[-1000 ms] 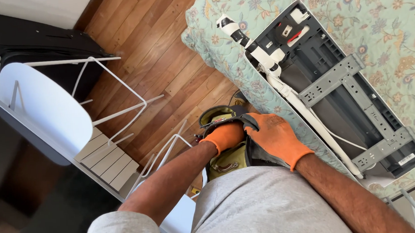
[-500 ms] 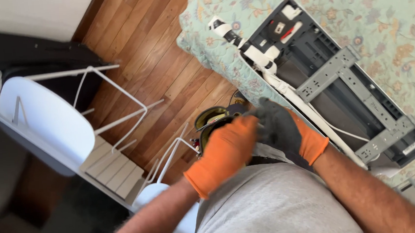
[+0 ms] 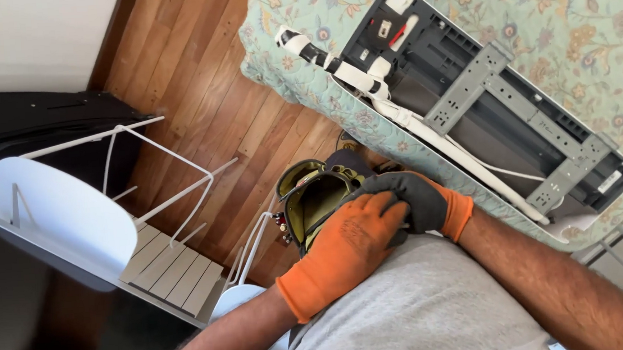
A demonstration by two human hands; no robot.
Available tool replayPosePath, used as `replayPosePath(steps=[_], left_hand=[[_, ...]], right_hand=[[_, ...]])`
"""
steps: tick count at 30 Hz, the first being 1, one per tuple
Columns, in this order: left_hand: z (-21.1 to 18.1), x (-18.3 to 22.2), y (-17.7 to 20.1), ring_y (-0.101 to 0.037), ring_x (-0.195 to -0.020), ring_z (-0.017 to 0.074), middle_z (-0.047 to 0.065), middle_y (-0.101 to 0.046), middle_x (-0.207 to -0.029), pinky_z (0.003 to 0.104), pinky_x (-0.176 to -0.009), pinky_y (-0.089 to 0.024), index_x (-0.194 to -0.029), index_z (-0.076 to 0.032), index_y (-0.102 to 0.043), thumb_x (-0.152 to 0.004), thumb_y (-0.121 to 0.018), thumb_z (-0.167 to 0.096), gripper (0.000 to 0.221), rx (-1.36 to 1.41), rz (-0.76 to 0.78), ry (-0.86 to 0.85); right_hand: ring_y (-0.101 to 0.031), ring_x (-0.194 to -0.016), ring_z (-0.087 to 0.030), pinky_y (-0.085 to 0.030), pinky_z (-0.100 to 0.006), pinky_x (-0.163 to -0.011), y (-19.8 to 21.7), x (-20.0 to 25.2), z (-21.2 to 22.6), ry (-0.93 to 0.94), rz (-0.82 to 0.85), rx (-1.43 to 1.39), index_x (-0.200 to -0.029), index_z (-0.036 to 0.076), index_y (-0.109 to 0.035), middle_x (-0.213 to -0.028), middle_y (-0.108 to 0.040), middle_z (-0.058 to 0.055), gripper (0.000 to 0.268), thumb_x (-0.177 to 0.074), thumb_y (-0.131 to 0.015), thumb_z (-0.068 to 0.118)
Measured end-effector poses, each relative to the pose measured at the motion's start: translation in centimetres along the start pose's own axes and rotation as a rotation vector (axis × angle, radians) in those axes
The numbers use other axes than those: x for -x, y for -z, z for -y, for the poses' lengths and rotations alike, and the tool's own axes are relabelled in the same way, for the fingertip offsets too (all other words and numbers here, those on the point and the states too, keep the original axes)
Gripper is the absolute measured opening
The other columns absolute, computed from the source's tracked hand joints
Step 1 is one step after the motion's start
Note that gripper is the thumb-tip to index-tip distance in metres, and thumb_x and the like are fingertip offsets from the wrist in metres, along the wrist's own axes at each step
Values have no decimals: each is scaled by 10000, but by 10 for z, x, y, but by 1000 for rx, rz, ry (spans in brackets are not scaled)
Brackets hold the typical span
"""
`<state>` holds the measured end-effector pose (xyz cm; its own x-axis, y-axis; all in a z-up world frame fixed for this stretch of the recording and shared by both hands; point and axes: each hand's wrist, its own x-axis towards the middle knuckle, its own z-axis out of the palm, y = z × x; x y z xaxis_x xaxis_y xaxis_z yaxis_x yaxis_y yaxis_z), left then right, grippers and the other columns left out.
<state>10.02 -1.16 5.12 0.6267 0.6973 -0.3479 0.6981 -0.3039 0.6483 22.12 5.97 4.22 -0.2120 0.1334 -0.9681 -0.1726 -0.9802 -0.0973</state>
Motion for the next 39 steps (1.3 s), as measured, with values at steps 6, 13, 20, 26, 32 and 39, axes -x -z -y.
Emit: replayPosePath(steps=[6, 13, 20, 26, 32, 39], left_hand=[[-7, 23, 25, -557, -1297, 420, 274, -558, -1407, 491, -1100, -450, -1407, -41, -537, -819, -803, -208, 666, 389, -260, 150], [-7, 31, 55, -672, -1164, 433, 209, -649, -1308, 455, -950, -591, -1362, -97, -612, -794, -772, -117, 590, 549, -251, 367], [-1, 43, 57, -725, -1067, 425, 220, -720, -1199, 427, -879, -623, -1296, -33, -681, -838, -729, -95, 465, 744, -382, 436], [3, 37, 35, -707, -892, 354, 130, -676, -1029, 425, -766, -608, -1137, -105, -697, -788, -803, -153, 367, 140, -322, 251], [16, 24, -3, -647, -677, 255, 66, -604, -805, 362, -612, -522, -973, -139, -663, -829, -742, -150, 164, -243, -294, 130], [5, 39, 30, -714, -774, 352, 86, -715, -892, 404, -645, -600, -964, -187, -772, -776, -826, -163, 196, 199, -448, 375]], right_hand=[[-670, -698, -264, -575, -401, -658, 1, 16, 5, -53, 76, -71, -1045, -66, -661, -834, -642, -246, 358, -1024, -590, 285], [-650, -664, -195, -561, -307, -662, -4, 33, 11, -121, 193, -118, -983, -67, -653, -746, -618, -213, 284, -1052, -589, 201], [-664, -643, -290, -586, -352, -690, 2, 18, 7, -172, 223, -121, -961, -94, -640, -820, -676, -261, 229, -1020, -625, 127], [-677, -708, -341, -588, -419, -720, 14, -2, -4, -186, 247, -120, -973, -106, -650, -857, -684, -289, 271, -1013, -615, 160], [-692, -787, -402, -590, -499, -754, 22, -20, -15, -199, 265, -112, -986, -121, -663, -902, -694, -322, 326, -1004, -603, 199], [-708, -866, -463, -592, -579, -790, 43, -43, -24, -226, 275, -100, -1000, -135, -675, -947, -703, -355, 383, -995, -591, 239]])
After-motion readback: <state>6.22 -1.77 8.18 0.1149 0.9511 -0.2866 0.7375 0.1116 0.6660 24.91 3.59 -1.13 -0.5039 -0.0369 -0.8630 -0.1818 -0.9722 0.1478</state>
